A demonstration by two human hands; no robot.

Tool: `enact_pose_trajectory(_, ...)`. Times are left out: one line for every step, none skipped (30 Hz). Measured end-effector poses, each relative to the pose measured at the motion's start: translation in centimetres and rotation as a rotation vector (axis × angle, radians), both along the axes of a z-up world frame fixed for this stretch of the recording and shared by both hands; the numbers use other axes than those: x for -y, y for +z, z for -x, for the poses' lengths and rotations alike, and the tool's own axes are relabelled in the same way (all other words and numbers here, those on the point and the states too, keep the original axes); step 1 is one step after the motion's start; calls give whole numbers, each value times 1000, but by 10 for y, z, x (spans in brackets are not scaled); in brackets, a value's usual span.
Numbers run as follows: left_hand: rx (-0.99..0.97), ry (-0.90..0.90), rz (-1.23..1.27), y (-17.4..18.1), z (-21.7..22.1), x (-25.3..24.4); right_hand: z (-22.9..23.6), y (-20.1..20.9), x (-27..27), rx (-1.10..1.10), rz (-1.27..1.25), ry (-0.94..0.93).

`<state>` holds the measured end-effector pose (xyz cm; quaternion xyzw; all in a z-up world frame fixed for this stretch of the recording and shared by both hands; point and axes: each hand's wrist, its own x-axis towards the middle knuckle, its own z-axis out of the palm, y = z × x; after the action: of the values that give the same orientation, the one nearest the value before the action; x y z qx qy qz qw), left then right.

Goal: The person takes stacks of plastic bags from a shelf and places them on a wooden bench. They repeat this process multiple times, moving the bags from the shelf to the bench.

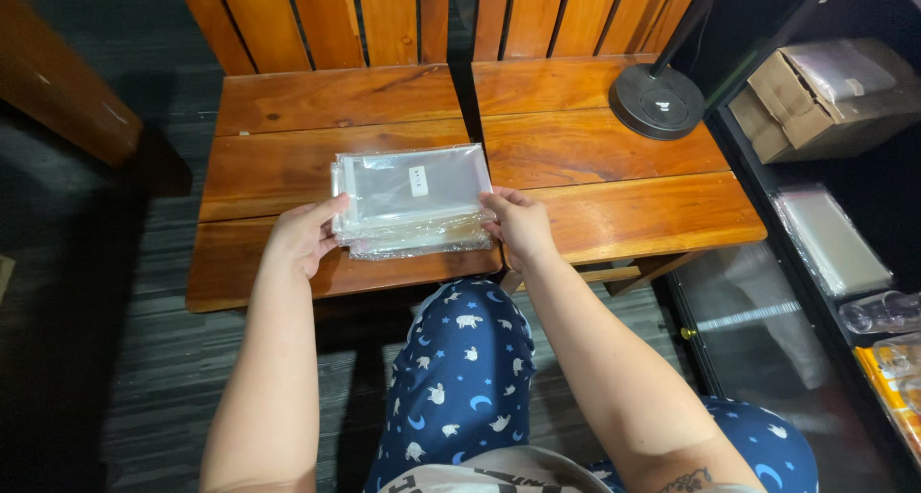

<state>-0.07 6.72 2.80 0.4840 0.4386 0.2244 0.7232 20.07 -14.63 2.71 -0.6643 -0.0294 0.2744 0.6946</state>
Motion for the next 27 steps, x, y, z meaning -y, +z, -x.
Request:
enact_pose_trajectory(-1,0,4,-5,-1,-3,0,1,0,-1,4,0)
enact_pose_trajectory(-12,-1,-10,-11,-2,-6,1,2,0,16,26,4)
enact_pose_trajectory(-23,-1,-27,-16,-2,-9,1,4,-1,34,46,8)
enact_pose_trajectory(-24,-1,-26,-16,-1,-8,1,0,-1,32,47,9)
enact_pose_trajectory(-50,10,-55,-15,0,-8,-1,-3,-1,48,63,17)
enact_pose_trajectory(-77,21,-85,-15,0,-8,-2,-6,-2,64,80,24)
enact_pose_trajectory(-78,21,-84,-20,-2,-9,-2,-7,-1,63,81,24)
enact_pose_trajectory(-152,34,-159,-25,-5,-9,-3,-7,0,85,100,25)
enact_pose_trajectory(-225,47,-235,-29,-7,-10,-3,-8,0,108,119,27)
enact_pose_trajectory(-226,47,-235,-16,-8,-2,-5,-13,0,107,119,27)
enact_pose_trajectory(-286,6,-309,-3,-11,7,-8,-17,0,218,165,38)
enact_pose_trajectory(-346,-34,-384,11,-13,16,-11,-22,-1,328,211,49)
enact_pose_trajectory(-345,-35,-384,27,-12,30,-5,-13,1,329,211,48)
enact_pose_trajectory(-355,-55,-408,44,-12,44,1,-4,4,388,191,92)
enact_pose_trajectory(-366,-74,-432,60,-11,58,7,5,6,448,171,137)
enact_pose_trajectory(-365,-75,-431,53,-13,55,13,10,7,449,171,136)
enact_pose_trajectory(-385,-91,-441,47,-15,51,19,16,7,465,132,193)
enact_pose_trajectory(-405,-108,-450,41,-17,47,24,22,8,482,92,249)
enact_pose_trajectory(-405,-109,-452,51,-16,53,19,16,6,482,91,248)
enact_pose_trajectory(-401,-123,-450,62,-15,60,14,10,5,500,155,279)
enact_pose_trajectory(-397,-135,-448,72,-13,66,10,4,5,518,218,312)
enact_pose_trajectory(-397,-135,-450,61,-16,58,9,6,6,518,217,312)
enact_pose_trajectory(-397,-141,-462,50,-18,50,8,8,7,520,249,322)
enact_pose_trajectory(-397,-148,-474,39,-21,42,7,10,8,521,281,332)
enact_pose_trajectory(-398,-148,-474,44,-20,45,5,11,8,520,281,332)
enact_pose_trajectory(-411,-156,-478,50,-19,48,3,12,8,503,301,340)
enact_pose_trajectory(-423,-165,-482,55,-19,51,0,13,8,486,321,346)
